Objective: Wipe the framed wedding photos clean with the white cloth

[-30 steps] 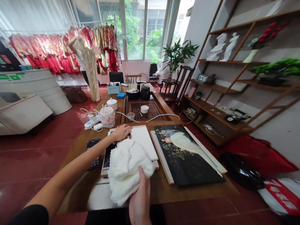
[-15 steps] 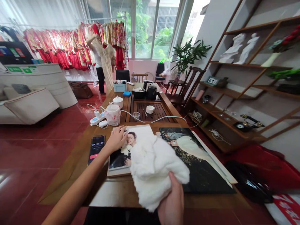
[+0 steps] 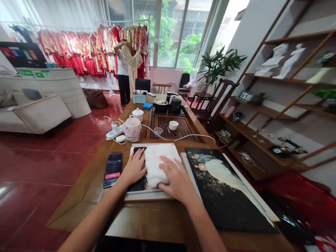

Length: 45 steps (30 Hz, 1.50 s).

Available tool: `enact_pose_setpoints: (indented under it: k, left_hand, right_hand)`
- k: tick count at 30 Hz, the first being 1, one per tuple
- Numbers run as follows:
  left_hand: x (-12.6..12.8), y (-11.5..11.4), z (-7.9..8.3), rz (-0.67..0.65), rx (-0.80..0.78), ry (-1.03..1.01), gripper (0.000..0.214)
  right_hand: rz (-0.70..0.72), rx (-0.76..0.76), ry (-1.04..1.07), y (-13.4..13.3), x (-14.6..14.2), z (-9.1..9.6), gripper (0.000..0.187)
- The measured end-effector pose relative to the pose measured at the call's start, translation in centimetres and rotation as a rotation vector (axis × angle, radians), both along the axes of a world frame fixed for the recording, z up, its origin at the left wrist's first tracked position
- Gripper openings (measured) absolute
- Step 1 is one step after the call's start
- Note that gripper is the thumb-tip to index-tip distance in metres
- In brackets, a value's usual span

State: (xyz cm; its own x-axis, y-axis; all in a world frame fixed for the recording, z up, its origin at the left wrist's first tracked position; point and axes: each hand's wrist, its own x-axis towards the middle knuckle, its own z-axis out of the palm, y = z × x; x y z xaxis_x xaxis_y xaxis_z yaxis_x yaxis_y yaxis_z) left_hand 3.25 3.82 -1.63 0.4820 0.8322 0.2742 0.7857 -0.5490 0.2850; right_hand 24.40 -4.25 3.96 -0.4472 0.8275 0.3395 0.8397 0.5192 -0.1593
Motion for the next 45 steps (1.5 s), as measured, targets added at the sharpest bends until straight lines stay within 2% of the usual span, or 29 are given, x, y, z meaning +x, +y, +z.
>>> enact_pose_setpoints:
  k: [5, 9, 15, 19, 26, 30, 40, 43, 45]
  left_hand:
    - [-0.4, -0.5, 0.2, 0.011, 0.016, -0.021, 0.052]
    - [-0.3, -0.9, 0.3, 0.03, -0.012, -0.037, 0.055]
    - [-0.4, -0.8, -0.2, 0.01, -0.041, -0.021, 0.062]
    - [-0.4, -0.7, -0.4, 0.019, -0.019, -0.034, 0.063]
    - [-0.3, -0.7, -0.4, 0.048, -0.009, -0.052, 0.059]
    - [-0.3, -0.7, -0.3, 0.032, -0.008, -0.032, 0.058]
    - [-0.5, -0.5, -0.5, -0.007, 0.005, -0.007, 0.056]
    - [-0.4, -0.6, -0.4, 0.008, 0.01, -0.007, 0.057]
    - [-0.4, -0.6, -0.4, 0.022, 0.007, -0.013, 0.057]
  right_hand:
    - [-0.017, 0.005, -0.053, 0.1, -1.5, 0.9, 0.06]
    - [-0.05, 0.031, -0.104, 1.7, -2.2, 1.4, 0.076]
    - [-0.057, -0.038, -0.177, 3.8, -3.1, -0.5, 0.081]
    - [-0.042, -0.049, -0.175, 2.9, -2.6, -1.1, 0.085]
    - [-0.028, -0.087, -0.183, -1.1, -1.3, -1.4, 0.099]
    - [-0.043, -0.079, -0.202, -1.7, -0.9, -1.6, 0.093]
    - [-0.162, -0.028, -0.175, 5.1, -1.5, -1.6, 0.078]
    - [-0.189, -0.02, -0.157, 5.7, -1.8, -1.6, 0.076]
    - [-0.185, -0.015, -0.153, 5.2, -1.9, -1.7, 0.075]
